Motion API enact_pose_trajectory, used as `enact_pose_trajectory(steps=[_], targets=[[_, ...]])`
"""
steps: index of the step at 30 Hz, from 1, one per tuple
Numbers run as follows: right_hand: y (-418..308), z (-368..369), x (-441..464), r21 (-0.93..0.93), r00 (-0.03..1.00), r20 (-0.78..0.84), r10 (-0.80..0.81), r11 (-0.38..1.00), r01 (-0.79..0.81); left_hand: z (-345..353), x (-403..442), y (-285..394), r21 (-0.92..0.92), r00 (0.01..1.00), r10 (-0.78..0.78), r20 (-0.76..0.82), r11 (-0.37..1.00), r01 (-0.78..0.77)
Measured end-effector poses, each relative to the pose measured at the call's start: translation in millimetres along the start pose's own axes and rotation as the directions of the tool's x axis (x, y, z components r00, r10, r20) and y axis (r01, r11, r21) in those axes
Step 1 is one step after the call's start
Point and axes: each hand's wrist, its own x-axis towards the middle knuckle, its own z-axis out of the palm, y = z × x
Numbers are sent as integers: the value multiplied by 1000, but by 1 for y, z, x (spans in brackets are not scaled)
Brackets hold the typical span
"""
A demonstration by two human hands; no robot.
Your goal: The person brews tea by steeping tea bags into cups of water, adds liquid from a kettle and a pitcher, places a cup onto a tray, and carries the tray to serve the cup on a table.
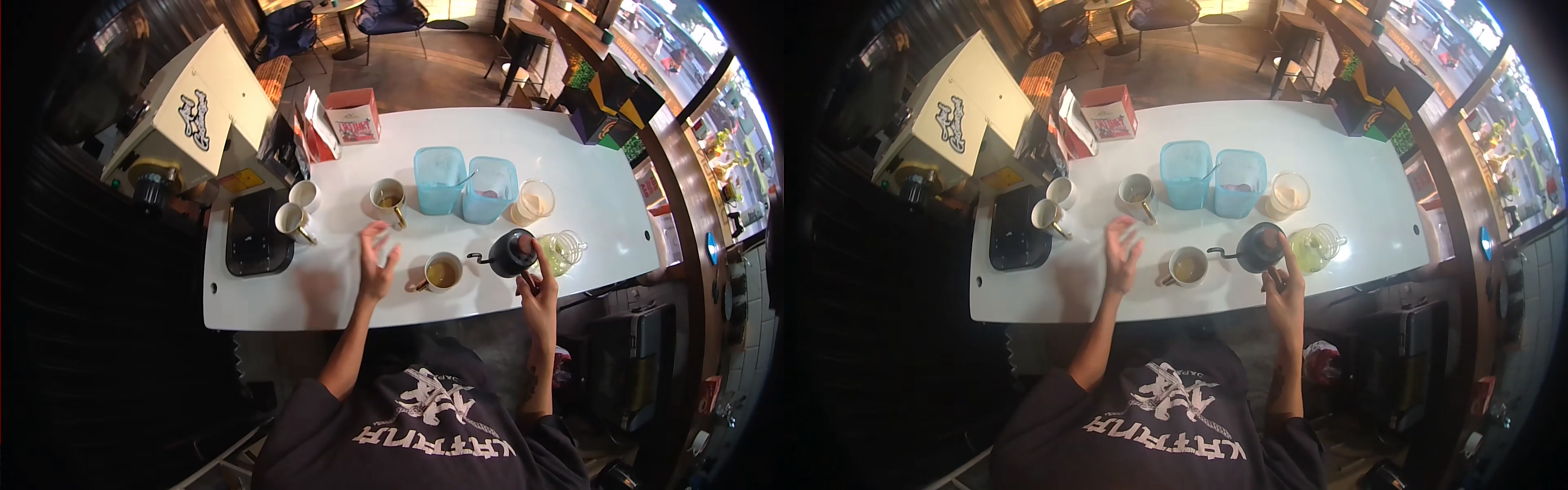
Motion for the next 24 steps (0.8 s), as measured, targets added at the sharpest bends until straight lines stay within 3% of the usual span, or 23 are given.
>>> enact_pose_trajectory(steps=[1, 2, 3, 4, 5, 7, 12, 15, 18, 24], targets=[[-5, 3, -1, -15, 999, -40, -20, 1000, 19, -8, 12, -2, 52, 996, -13, -89, 998, 18], [-11, 7, -3, -18, 998, -58, -29, 999, 28, -16, 25, -5, 39, 997, -12, -75, 999, 15], [-16, 11, -4, -27, 997, -74, -32, 999, 30, -24, 37, -5, 151, 998, 7, -62, 989, 3], [-21, 16, -5, -41, 994, -102, -28, 999, 24, -29, 48, -6, 262, 999, 24, -45, 965, -12], [-26, 20, -6, -52, 991, -130, -24, 998, 17, -31, 59, -8, 252, 999, 23, -31, 968, -15], [-32, 29, -8, -48, 984, -175, -35, 998, 27, -35, 80, -10, 455, 992, 69, 103, 884, -109], [-45, 41, -18, -97, 975, -221, -10, 995, -11, -35, 118, -13, 245, 916, -62, 397, 969, -41], [-49, 45, -24, -85, 969, -247, 1, 996, -23, -37, 122, -15, 256, 894, -36, 447, 962, -90], [-55, 53, -26, -81, 953, -303, -16, 997, -9, -36, 125, -17, 235, 892, -92, 442, 972, -16], [-61, 65, -29, -109, 953, -304, 8, 993, -43, -32, 116, -23, 289, 911, 13, 412, 946, -145]])
